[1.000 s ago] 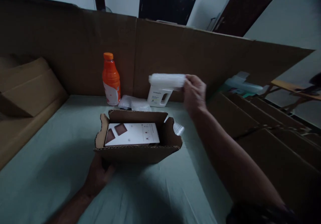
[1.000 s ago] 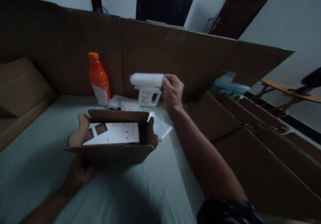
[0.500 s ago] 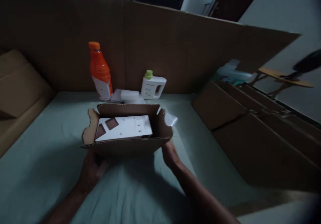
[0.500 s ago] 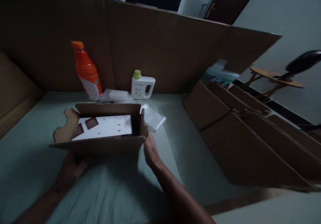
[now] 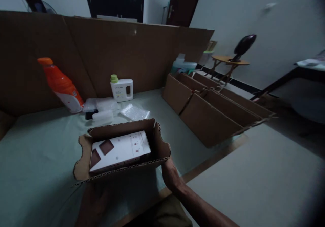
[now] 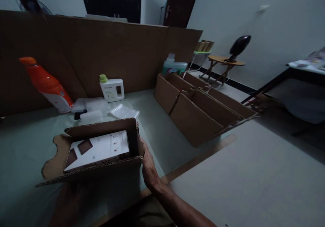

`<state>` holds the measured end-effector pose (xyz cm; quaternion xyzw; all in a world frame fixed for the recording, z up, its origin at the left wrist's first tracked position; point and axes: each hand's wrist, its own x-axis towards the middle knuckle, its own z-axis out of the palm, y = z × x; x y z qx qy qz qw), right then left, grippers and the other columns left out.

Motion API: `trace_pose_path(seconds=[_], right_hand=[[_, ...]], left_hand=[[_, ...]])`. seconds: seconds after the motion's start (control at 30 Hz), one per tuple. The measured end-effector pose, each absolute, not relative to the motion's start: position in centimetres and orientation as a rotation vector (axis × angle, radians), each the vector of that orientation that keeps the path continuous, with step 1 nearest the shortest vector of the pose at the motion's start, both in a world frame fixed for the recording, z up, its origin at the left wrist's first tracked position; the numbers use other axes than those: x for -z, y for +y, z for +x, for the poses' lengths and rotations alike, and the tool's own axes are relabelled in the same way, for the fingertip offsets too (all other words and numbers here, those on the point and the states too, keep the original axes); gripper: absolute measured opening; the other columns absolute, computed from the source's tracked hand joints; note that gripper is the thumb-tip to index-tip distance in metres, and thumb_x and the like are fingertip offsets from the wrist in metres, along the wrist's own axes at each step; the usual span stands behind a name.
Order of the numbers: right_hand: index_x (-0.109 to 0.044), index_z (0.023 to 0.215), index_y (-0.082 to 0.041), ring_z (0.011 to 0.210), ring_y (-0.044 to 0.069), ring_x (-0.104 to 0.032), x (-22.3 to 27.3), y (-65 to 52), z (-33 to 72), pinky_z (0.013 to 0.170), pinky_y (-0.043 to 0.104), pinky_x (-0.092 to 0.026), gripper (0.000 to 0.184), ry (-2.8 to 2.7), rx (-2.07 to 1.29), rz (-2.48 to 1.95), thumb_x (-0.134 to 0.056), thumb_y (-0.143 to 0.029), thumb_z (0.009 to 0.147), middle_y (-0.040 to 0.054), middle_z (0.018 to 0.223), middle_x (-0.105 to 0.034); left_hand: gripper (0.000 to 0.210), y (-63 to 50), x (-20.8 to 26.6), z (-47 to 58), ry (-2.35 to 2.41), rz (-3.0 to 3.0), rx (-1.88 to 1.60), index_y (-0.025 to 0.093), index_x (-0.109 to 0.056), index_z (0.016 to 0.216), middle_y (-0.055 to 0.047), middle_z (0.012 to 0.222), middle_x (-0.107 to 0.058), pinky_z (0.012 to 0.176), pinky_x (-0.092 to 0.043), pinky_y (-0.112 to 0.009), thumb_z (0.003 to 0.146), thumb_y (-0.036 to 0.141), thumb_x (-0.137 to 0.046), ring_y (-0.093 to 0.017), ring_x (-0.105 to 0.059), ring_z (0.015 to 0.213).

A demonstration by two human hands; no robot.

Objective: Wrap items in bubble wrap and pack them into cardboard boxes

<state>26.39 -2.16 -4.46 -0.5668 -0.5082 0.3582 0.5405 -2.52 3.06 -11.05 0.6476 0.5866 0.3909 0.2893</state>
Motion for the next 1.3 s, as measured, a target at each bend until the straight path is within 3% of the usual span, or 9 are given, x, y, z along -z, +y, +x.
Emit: trace_pose_path(seconds=[0.3,0.57,0.67,0.77,0.83,0.97,1.1,1.2,1.3], right_hand=[[-0.045,0.153,-0.029,0.151,0.023,-0.033,4.9,2.4,22.3,0.127,0.044,-0.022,0.067,-1.286,-1.067,-1.194,-0.04,-0.066,0.098,0.0022,0.162,-0.039],[-0.054,0.145,-0.024,0.138,0.024,-0.051,5.2,9.2,22.8,0.117,0.042,-0.039,0.057,-1.514,-1.113,-1.012,-0.043,-0.057,0.1,0.0059,0.151,-0.054],[-0.061,0.137,-0.022,0.134,0.026,-0.054,5.3,11.4,26.2,0.11,0.045,-0.043,0.045,-1.774,-0.854,-1.294,-0.051,-0.04,0.097,0.0094,0.145,-0.059],[-0.058,0.141,-0.017,0.143,0.031,-0.042,5.3,13.8,29.5,0.111,0.05,-0.039,0.054,-2.099,-0.331,-1.774,-0.057,-0.014,0.087,0.0157,0.152,-0.051],[-0.062,0.137,-0.016,0.146,0.034,-0.037,4.9,15.1,30.8,0.109,0.05,-0.037,0.051,-2.231,-0.095,-1.966,-0.053,-0.009,0.088,0.017,0.154,-0.048],[-0.074,0.107,-0.014,0.137,0.032,-0.046,3.0,14.7,30.6,0.107,0.045,-0.033,0.031,-2.316,0.004,-1.954,-0.045,-0.016,0.098,0.0168,0.137,-0.064],[-0.071,0.089,-0.014,0.1,0.026,-0.066,1.5,8.5,28.7,0.097,0.041,-0.035,0.024,-2.405,-0.009,-1.856,-0.049,-0.019,0.098,0.0141,0.098,-0.075],[-0.071,0.097,-0.018,0.1,0.024,-0.067,1.5,2.8,28.1,0.095,0.04,-0.036,0.02,-2.51,-0.21,-1.533,-0.059,-0.033,0.097,0.0102,0.109,-0.075],[-0.07,0.111,-0.022,0.112,0.025,-0.065,2.0,-0.9,29.1,0.098,0.041,-0.038,0.033,-2.372,-0.389,-1.349,-0.06,-0.05,0.096,0.0086,0.128,-0.07]], left_hand=[[0.056,3.1,9.6,-6.7,1.744,1.496,-1.167,0.02,-0.064,0.116,-0.01,0.1,-0.075,0.092,-0.057,-0.053,0.069,0.052,-0.07,-0.04,-0.069,0.106],[0.058,7.1,6.7,-6.7,1.672,1.383,-1.213,0.015,-0.061,0.112,-0.013,0.107,-0.073,0.103,-0.051,-0.051,0.066,0.049,-0.074,-0.038,-0.066,0.113],[0.06,7.8,6.7,-5.3,1.643,1.38,-1.227,0.015,-0.061,0.115,-0.013,0.107,-0.073,0.1,-0.054,-0.048,0.068,0.048,-0.074,-0.036,-0.066,0.113],[0.063,8.4,6.9,-4.6,1.624,1.404,-1.226,0.015,-0.059,0.121,-0.013,0.113,-0.072,0.1,-0.054,-0.046,0.07,0.048,-0.075,-0.034,-0.066,0.115],[0.065,8.8,7.1,-4.6,1.6,1.418,-1.216,0.015,-0.058,0.125,-0.014,0.119,-0.07,0.104,-0.051,-0.045,0.072,0.049,-0.074,-0.033,-0.064,0.119],[0.067,9.0,7.5,-5.4,1.536,1.414,-1.224,0.016,-0.05,0.136,-0.015,0.131,-0.064,0.11,-0.046,-0.045,0.079,0.046,-0.068,-0.031,-0.059,0.126],[0.067,5.6,8.3,-5.8,1.742,1.469,-1.262,0.019,-0.047,0.143,-0.015,0.141,-0.058,0.111,-0.043,-0.051,0.083,0.042,-0.065,-0.032,-0.058,0.126],[0.054,0.9,8.5,-4.3,1.793,1.728,-1.253,0.02,-0.053,0.138,-0.013,0.135,-0.061,0.11,-0.045,-0.051,0.088,0.038,-0.061,-0.031,-0.059,0.124],[0.045,-2.8,8.1,-1.7,1.489,2.067,-1.162,0.022,-0.055,0.135,-0.012,0.135,-0.06,0.108,-0.048,-0.046,0.091,0.03,-0.059,-0.028,-0.058,0.126]])
